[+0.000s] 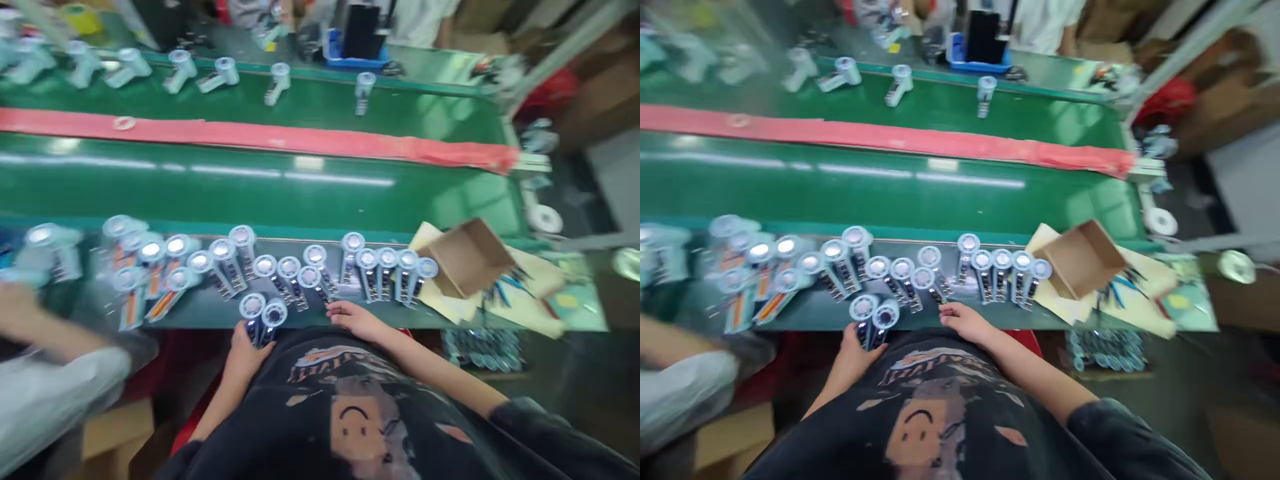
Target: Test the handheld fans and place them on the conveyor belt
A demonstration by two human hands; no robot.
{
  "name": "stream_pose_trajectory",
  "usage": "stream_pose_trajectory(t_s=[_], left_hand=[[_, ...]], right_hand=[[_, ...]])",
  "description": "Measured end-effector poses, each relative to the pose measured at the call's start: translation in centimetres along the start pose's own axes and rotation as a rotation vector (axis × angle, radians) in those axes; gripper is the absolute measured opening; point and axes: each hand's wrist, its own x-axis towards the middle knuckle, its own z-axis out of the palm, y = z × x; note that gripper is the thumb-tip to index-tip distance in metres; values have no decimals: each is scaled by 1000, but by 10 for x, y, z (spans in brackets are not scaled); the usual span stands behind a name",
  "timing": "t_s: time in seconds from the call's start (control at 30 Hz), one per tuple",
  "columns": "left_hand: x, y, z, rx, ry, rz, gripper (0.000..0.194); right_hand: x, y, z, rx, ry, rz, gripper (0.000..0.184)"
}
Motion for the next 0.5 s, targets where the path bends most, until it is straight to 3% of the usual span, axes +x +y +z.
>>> stream_pose_trajectory(t_s=[0.07, 0.13, 0.23, 0.37, 0.5], left_hand=[[3, 2, -11, 292, 1, 42, 65], [8, 6, -23, 553, 80, 111, 61], [14, 15, -33, 760, 130, 190, 63], [23, 21, -44, 704, 121, 144, 77], [18, 52, -62, 565, 85, 230, 76]], right_hand=[[-2, 4, -6, 28, 100, -47, 24], [-5, 10, -15, 47, 211, -101, 21], [-16, 22, -37, 45, 406, -188, 19], [-26, 35, -69, -10, 687, -257, 35], [-10, 33, -77, -69, 769, -265, 65]])
